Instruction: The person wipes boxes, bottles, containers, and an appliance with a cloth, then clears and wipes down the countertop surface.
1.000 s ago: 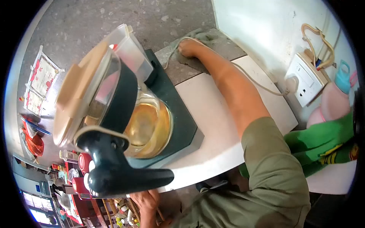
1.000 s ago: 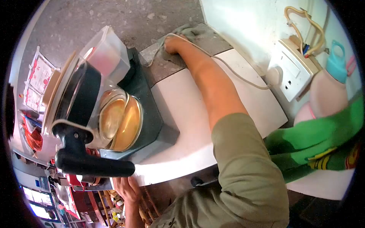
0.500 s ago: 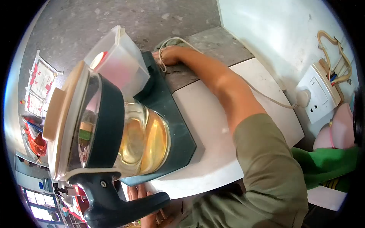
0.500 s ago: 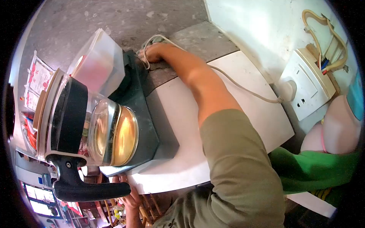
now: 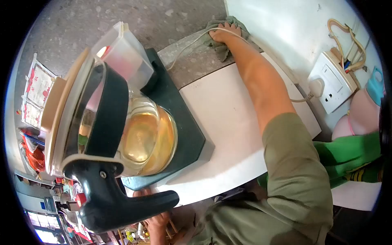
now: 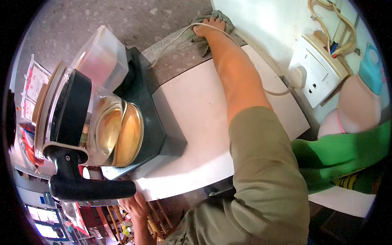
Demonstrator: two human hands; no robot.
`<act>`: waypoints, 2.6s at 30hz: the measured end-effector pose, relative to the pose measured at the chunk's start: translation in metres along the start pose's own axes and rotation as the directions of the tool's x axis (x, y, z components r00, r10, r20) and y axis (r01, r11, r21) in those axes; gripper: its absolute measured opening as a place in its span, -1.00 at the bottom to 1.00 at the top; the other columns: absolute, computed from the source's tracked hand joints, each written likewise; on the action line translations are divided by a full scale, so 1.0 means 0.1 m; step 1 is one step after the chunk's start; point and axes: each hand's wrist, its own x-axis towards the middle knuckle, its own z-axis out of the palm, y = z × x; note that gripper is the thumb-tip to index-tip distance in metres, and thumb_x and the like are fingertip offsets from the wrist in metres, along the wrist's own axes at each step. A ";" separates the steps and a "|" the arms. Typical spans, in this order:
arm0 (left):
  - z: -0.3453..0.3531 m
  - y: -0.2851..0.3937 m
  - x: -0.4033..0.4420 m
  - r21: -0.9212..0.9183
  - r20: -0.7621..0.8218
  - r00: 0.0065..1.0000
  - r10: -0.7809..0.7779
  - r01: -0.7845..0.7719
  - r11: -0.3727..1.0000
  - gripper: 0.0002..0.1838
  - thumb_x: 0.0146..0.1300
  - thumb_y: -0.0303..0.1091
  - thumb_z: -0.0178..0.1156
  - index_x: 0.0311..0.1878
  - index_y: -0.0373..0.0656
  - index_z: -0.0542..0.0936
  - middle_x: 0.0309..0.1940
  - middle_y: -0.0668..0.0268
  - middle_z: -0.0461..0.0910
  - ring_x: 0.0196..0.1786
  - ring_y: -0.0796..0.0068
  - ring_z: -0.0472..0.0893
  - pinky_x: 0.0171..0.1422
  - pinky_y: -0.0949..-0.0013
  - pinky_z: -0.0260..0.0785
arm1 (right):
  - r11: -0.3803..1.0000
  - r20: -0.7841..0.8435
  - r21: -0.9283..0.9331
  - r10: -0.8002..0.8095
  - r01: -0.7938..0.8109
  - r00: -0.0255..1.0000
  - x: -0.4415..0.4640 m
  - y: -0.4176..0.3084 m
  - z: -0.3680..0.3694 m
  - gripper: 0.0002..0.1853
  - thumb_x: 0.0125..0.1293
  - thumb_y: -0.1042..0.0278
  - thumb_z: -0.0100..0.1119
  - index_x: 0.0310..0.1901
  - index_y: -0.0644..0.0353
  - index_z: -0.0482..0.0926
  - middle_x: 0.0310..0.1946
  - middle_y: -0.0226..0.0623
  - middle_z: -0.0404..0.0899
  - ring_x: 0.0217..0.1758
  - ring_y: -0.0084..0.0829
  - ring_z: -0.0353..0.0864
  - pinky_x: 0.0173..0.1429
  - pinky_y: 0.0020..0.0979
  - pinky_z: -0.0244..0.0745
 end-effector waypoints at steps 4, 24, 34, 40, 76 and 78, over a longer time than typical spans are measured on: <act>-0.13 0.09 0.33 -0.212 0.008 0.994 -0.109 0.109 0.971 -0.71 0.33 -0.41 -0.02 -0.05 -0.45 0.54 -0.10 -0.25 0.54 -0.09 -0.25 0.52 0.04 -0.11 0.34 | 0.992 0.026 -0.014 0.124 -0.123 0.992 -0.21 -0.06 -0.08 -0.19 0.37 -0.32 -0.23 0.51 0.06 0.16 0.55 -0.23 0.08 0.60 -0.14 0.01 0.57 -0.04 -0.07; -0.20 -0.04 0.27 -0.301 0.181 0.969 -0.166 0.215 0.929 -0.37 0.39 -0.05 -0.02 0.31 -0.41 0.40 0.21 -0.18 0.36 0.23 -0.20 0.38 0.35 -0.06 0.18 | 0.930 0.168 -0.017 0.365 -0.367 0.916 -1.87 0.21 -0.76 -0.11 0.35 -0.28 -0.24 0.57 0.10 -0.04 0.62 -0.21 -0.17 0.67 -0.11 -0.26 0.62 0.07 -0.47; -0.19 -0.04 0.21 -0.275 0.187 0.970 -0.155 0.203 0.940 -0.35 0.39 -0.03 0.03 0.33 -0.41 0.38 0.29 -0.21 0.33 0.38 -0.23 0.29 0.48 -0.08 0.07 | 0.980 0.246 -0.067 -0.168 0.189 0.955 -2.86 0.17 -1.03 -0.32 0.49 -0.03 -0.24 0.49 0.26 0.12 0.56 -0.04 -0.02 0.62 -0.05 -0.05 0.61 -0.08 -0.09; -0.24 -0.10 0.19 -0.471 0.130 0.988 -0.089 0.140 0.871 -0.46 0.33 -0.20 0.17 0.27 -0.36 0.46 0.24 -0.21 0.40 0.35 -0.19 0.36 0.43 -0.06 0.17 | 0.825 0.104 0.064 -0.565 0.561 0.819 -3.61 0.36 -1.07 -0.44 0.45 0.21 -0.13 0.35 0.45 0.29 0.42 0.12 0.24 0.48 -0.01 0.23 0.55 -0.17 0.12; 0.29 2.17 2.56 -0.434 -0.119 0.958 0.260 -0.286 0.854 -0.91 0.13 -0.46 0.14 -0.28 -0.14 0.57 -0.35 0.23 0.56 -0.17 0.20 0.57 -0.12 0.18 0.40 | 0.545 -0.485 0.790 0.276 0.281 0.830 -4.57 1.69 -1.29 -0.72 0.31 0.56 0.13 0.05 0.37 0.50 0.04 -0.20 0.51 0.12 -0.33 0.47 0.31 -0.37 0.29; 0.26 2.12 2.63 -0.387 -0.104 0.963 0.248 -0.269 0.882 -0.92 0.12 -0.46 0.16 -0.31 -0.12 0.58 -0.36 0.25 0.56 -0.16 0.24 0.56 -0.11 0.20 0.38 | 0.727 -0.502 0.631 0.114 0.273 0.858 -4.42 1.39 -1.48 -0.67 0.33 0.51 0.13 0.10 0.40 0.48 0.09 -0.10 0.51 0.16 -0.22 0.49 0.33 -0.31 0.31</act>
